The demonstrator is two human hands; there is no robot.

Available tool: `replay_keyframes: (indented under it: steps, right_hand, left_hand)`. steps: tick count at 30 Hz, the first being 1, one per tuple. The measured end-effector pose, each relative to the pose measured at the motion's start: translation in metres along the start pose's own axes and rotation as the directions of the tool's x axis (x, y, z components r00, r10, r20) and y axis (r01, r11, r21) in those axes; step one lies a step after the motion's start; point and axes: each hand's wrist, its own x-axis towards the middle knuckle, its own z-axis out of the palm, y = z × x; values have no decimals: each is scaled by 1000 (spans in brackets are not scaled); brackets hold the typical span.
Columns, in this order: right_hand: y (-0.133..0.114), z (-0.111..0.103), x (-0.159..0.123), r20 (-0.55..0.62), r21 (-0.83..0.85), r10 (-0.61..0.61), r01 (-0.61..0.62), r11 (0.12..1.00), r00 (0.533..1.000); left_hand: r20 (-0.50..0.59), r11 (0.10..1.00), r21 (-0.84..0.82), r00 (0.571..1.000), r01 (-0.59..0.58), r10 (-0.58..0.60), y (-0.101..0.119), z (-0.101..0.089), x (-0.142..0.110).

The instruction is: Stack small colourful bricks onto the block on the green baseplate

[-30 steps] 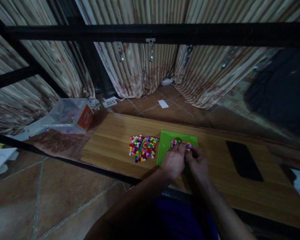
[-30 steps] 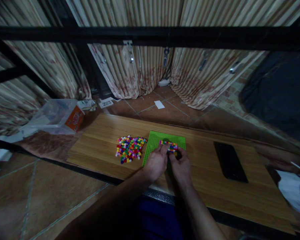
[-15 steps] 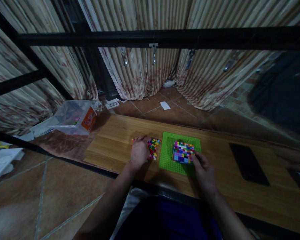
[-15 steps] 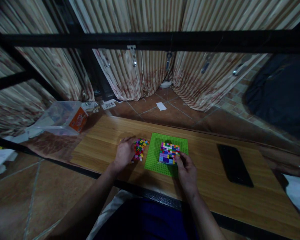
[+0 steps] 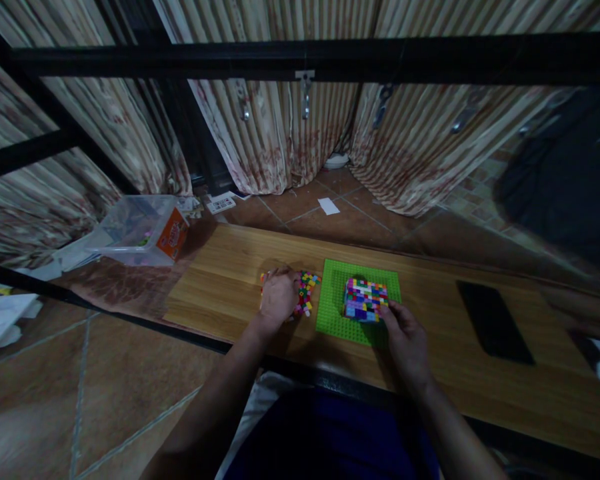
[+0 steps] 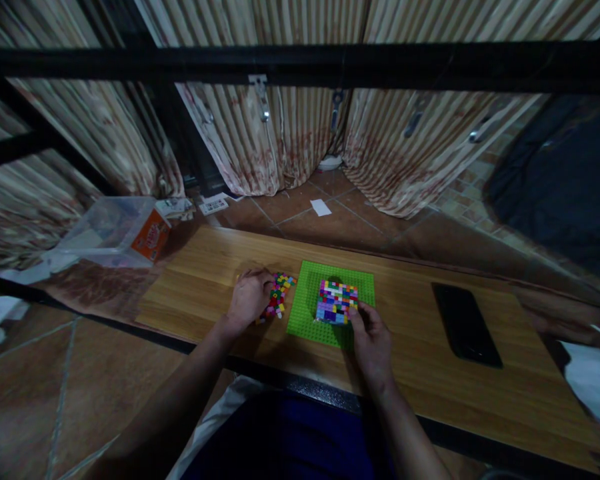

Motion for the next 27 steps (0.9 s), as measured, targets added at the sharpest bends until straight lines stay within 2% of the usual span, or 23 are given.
replay_keyframes:
  steps: [4, 11, 22, 27]
  right_hand:
    - [-1, 0, -1, 8, 3, -10, 10, 1000, 1000]
    - [-3, 1, -2, 0, 27, -20, 20, 999, 1000]
    - [-5, 1, -3, -21, -8, -24, 24, 1000, 999]
    - [-5, 1, -4, -4, 1, -46, 46, 999, 999]
  left_hand:
    - [-36, 997, 60, 998, -54, 56, 2, 2, -1]
    - [-77, 994, 86, 995, -64, 71, 5, 4, -3]
    - [-37, 997, 68, 999, -24, 26, 6, 4, -2]
    - [-54, 995, 94, 998, -35, 40, 6, 5, -2]
